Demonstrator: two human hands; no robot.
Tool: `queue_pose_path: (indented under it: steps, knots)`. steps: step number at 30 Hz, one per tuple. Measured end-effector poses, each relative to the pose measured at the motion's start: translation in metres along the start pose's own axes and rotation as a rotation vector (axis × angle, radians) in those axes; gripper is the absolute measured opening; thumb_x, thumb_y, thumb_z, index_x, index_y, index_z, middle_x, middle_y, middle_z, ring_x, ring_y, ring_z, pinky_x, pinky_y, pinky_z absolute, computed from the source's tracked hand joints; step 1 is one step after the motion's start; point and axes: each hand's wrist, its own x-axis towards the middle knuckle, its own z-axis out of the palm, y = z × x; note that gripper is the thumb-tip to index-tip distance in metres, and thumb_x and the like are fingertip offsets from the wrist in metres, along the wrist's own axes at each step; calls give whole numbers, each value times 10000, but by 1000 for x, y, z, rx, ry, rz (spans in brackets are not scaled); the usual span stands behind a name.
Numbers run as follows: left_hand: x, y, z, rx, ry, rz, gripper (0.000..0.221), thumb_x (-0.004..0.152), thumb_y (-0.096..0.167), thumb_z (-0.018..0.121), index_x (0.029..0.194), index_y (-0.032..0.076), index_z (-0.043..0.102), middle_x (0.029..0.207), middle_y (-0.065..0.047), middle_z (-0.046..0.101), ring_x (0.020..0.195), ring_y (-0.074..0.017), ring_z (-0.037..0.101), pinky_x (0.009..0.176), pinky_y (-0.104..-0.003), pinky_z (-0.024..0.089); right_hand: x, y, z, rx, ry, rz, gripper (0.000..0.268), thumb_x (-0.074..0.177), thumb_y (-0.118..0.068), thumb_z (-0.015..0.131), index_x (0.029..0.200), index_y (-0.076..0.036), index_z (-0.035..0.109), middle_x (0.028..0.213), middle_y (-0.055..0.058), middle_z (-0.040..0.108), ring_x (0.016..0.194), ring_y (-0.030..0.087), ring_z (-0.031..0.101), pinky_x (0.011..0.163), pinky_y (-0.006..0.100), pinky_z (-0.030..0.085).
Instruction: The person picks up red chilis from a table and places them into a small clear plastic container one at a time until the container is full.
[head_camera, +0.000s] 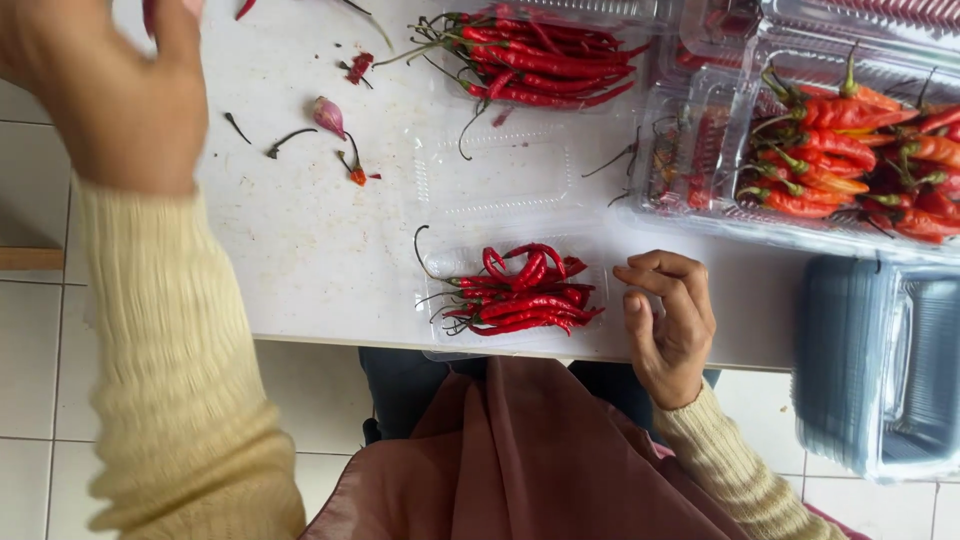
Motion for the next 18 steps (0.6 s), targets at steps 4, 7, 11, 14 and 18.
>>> queue_pose_path:
  steps: [4,7,11,14,18]
  knots:
    - [-26,124,-82,-400,7,-87,129,1020,79,770,1100,-8,718,1300,-222,492,1303,-455,496,1131,-571,324,6,-20,-5,84,0,23,226,1062,-141,541,1105,30,683,1112,169,586,1072,278,616,967,375,529]
    - [-52,188,-98,-631,-38,-158,101,993,123,670,997,23,686,1218,-186,536,1257,-389,510,1176,-537,366,12,-45,-9,202,-55,74,222,1039,-148,573,1145,16,679,1102,144,577,1043,253,616,966,350,517]
    - [-84,240,-94,-776,-130,-338,71,917,205,683,949,142,692,1215,-59,591,1320,-335,519,1197,-458,330,22,-68,-10,425,-198,202,318,1009,-184,594,1230,35,659,1147,149,571,1092,238,603,1031,325,480]
    - [-96,262,-88,-792,-181,-389,73,899,193,699,969,174,710,1241,-24,596,1383,-312,489,1181,-444,256,20,-71,-6,516,-199,266,341,997,-216,630,1260,-2,658,1180,143,575,1119,221,594,982,296,510]
    - [-100,269,-88,-789,-198,-389,108,845,153,737,940,192,702,1247,8,594,1377,-298,498,1163,-432,252,22,-77,-8,502,-214,266,308,998,-224,632,1234,-31,676,1156,100,566,1104,190,585,943,278,529]
